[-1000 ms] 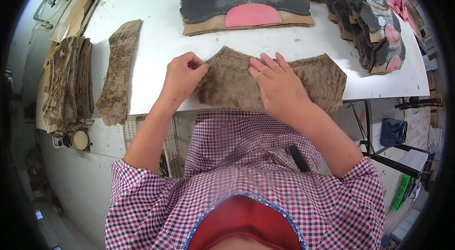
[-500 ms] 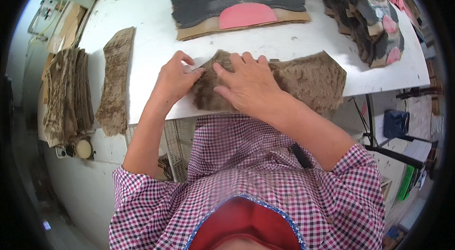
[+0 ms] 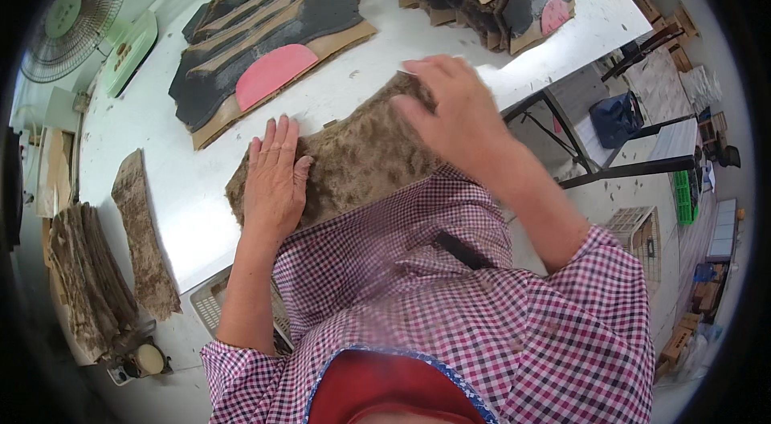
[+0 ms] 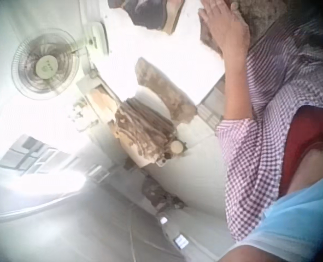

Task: The person repeatedly picks up fabric pieces from a table, unfolds them, turns them over, and places them back down. The person handles each piece individually, examining the edges and surfaces before returning them to the pile.

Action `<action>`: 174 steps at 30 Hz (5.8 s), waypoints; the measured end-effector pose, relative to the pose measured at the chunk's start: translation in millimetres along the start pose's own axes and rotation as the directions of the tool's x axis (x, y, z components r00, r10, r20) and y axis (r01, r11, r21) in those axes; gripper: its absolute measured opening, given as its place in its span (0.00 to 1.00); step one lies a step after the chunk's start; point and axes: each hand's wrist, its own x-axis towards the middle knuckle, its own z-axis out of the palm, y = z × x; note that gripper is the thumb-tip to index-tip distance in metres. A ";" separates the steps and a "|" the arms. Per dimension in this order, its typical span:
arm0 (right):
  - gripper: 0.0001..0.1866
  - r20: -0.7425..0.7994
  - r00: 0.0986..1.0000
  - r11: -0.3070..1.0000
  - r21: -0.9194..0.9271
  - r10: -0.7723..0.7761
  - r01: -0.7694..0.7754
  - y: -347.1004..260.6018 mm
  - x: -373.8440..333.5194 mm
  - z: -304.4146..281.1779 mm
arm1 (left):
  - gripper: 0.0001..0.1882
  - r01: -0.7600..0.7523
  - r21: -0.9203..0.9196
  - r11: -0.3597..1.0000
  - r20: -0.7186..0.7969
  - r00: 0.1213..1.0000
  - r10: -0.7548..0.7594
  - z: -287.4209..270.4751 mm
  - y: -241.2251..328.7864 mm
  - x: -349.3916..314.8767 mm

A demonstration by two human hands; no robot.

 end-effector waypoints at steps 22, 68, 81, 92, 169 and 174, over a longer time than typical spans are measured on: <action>0.11 0.156 0.987 0.996 0.090 -0.022 0.008 66.6 0.0 -6.9 | 0.34 0.158 0.124 0.980 0.040 0.986 -0.164 -1.9 30.1 12.7; 0.35 0.421 0.902 0.966 -0.177 -0.097 0.187 58.9 -24.4 21.0 | 0.36 -0.139 -0.074 0.988 0.053 0.988 0.143 16.3 89.1 61.1; 0.37 0.472 0.881 0.988 -0.152 0.044 0.032 52.0 -13.4 28.3 | 0.33 -0.098 -0.166 0.981 -0.128 0.989 0.077 -1.3 31.5 11.8; 0.29 0.383 0.909 0.920 0.272 0.165 -0.281 79.2 -42.1 18.0 | 0.23 0.426 0.130 0.896 -0.190 0.897 -0.399 -85.6 -118.4 -37.6; 0.13 0.493 0.807 0.291 0.760 0.325 -0.582 -25.7 -2.3 -25.6 | 0.25 0.261 -0.724 -0.638 0.372 0.927 -0.042 -59.7 15.7 -39.2; 0.13 0.470 0.827 0.303 0.776 0.308 -0.553 -22.8 -9.2 -1.6 | 0.32 0.118 -0.708 -0.696 0.262 0.959 -0.105 -66.4 50.9 -46.5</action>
